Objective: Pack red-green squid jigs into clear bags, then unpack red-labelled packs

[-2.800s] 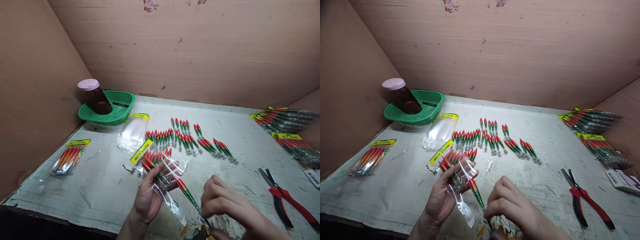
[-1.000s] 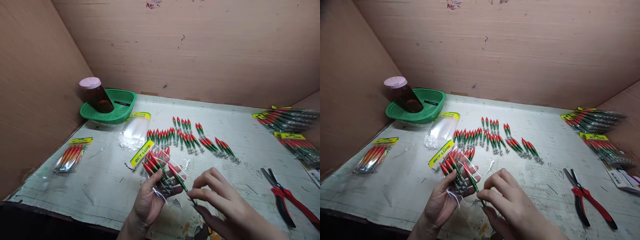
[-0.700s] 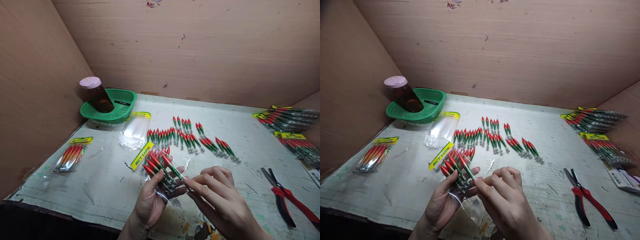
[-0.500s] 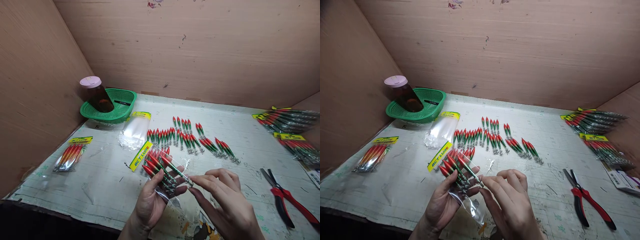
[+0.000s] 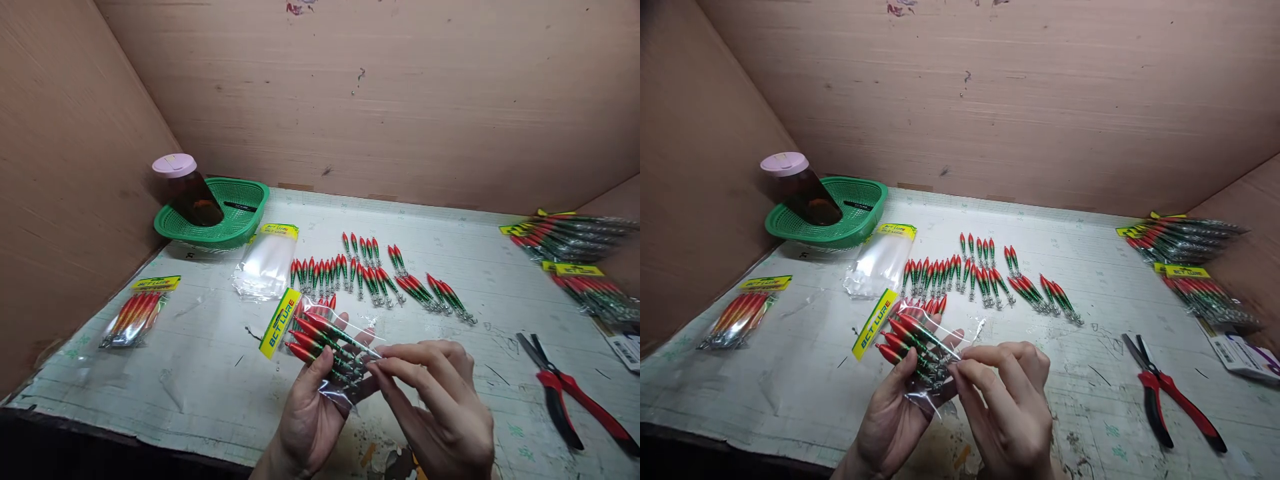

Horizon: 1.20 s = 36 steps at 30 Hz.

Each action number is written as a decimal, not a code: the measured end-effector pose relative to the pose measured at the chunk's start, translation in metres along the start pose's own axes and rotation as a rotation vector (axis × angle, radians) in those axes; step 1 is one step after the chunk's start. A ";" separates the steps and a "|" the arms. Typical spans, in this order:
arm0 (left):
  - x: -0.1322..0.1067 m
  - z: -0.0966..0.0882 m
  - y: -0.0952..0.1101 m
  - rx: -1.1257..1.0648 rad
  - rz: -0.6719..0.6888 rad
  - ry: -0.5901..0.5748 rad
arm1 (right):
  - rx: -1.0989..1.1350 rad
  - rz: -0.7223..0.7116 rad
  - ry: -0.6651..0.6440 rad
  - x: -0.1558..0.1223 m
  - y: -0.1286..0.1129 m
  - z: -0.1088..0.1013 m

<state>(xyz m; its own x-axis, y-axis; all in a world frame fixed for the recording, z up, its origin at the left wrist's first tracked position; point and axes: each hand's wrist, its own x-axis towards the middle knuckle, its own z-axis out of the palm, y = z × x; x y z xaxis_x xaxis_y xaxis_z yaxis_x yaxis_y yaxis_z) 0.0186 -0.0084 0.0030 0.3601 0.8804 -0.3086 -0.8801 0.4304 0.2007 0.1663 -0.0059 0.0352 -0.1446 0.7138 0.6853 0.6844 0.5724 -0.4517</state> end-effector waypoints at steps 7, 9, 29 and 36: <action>0.000 0.001 -0.001 0.050 0.065 -0.060 | 0.014 0.015 0.004 0.002 0.003 0.004; 0.000 -0.002 -0.001 0.075 0.068 -0.076 | -0.003 -0.010 0.002 0.004 0.002 0.004; -0.005 -0.029 0.060 0.032 0.461 -0.210 | 0.002 0.021 -0.543 -0.019 0.038 0.094; -0.003 -0.025 0.056 0.076 0.473 -0.150 | -0.021 0.073 -0.500 -0.024 0.047 0.106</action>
<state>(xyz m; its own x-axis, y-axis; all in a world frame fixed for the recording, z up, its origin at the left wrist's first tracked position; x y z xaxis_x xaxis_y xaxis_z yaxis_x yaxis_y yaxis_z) -0.0399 0.0083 -0.0085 -0.0272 0.9991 -0.0313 -0.9347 -0.0143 0.3551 0.1258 0.0463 -0.0631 -0.4171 0.8606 0.2921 0.7189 0.5091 -0.4734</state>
